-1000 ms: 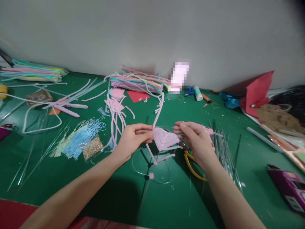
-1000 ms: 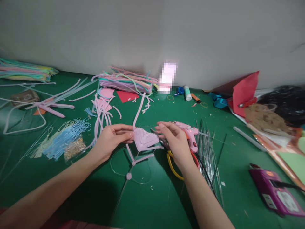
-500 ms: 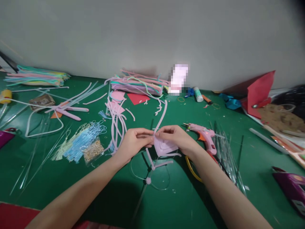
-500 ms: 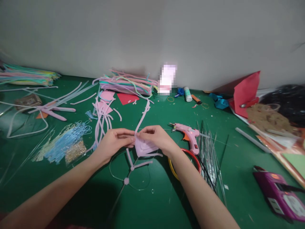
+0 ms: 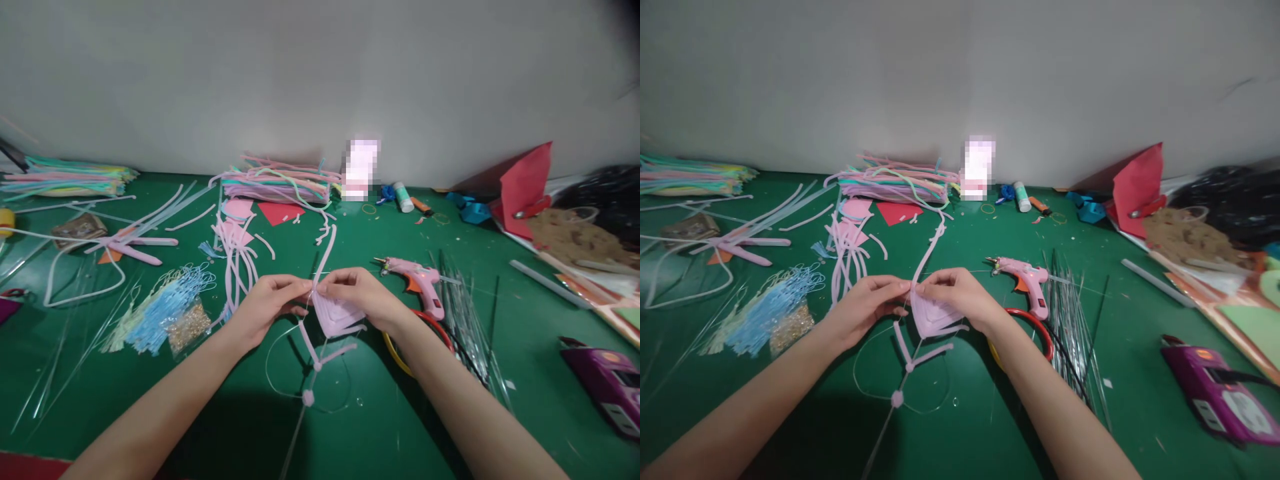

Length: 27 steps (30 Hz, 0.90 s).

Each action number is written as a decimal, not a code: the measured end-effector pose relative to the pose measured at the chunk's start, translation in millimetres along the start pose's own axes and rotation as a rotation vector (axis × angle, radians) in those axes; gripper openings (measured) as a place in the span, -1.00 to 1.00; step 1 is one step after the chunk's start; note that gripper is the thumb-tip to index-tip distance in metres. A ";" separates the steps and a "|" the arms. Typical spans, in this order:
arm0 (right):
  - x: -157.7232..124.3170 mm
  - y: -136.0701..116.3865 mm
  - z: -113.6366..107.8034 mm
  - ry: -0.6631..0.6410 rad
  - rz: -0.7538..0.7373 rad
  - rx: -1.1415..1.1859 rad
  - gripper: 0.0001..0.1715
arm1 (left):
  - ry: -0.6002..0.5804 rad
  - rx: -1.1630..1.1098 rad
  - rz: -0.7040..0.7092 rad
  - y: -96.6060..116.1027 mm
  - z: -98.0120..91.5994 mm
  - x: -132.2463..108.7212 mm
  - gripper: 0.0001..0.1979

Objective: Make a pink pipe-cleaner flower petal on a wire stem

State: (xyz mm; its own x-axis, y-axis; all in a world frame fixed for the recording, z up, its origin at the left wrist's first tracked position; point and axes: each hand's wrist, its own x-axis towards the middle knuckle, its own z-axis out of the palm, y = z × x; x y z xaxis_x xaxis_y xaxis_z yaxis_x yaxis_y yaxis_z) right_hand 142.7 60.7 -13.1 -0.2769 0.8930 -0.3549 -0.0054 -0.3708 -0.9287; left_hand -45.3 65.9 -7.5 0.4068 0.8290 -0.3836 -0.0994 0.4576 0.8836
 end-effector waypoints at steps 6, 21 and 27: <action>-2.6 -1.7 -1.8 -0.094 0.067 0.003 -0.78 | -0.079 0.089 -0.141 8.6 -10.2 2.2 -0.78; 0.4 5.6 4.0 -0.119 0.048 -0.004 -0.85 | -0.169 0.484 0.102 21.7 -12.7 0.6 -0.84; 1.9 11.4 6.9 -0.123 0.068 0.024 -0.77 | -0.171 0.478 0.105 24.1 -13.3 2.4 -0.81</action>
State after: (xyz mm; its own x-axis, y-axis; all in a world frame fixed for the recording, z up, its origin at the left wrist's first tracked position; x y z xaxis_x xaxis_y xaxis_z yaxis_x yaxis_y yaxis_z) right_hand 135.5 56.4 -23.6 -0.3928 0.8283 -0.3994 -0.0052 -0.4363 -0.8998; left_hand -58.7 83.2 9.3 0.5631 0.7801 -0.2727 0.2626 0.1440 0.9541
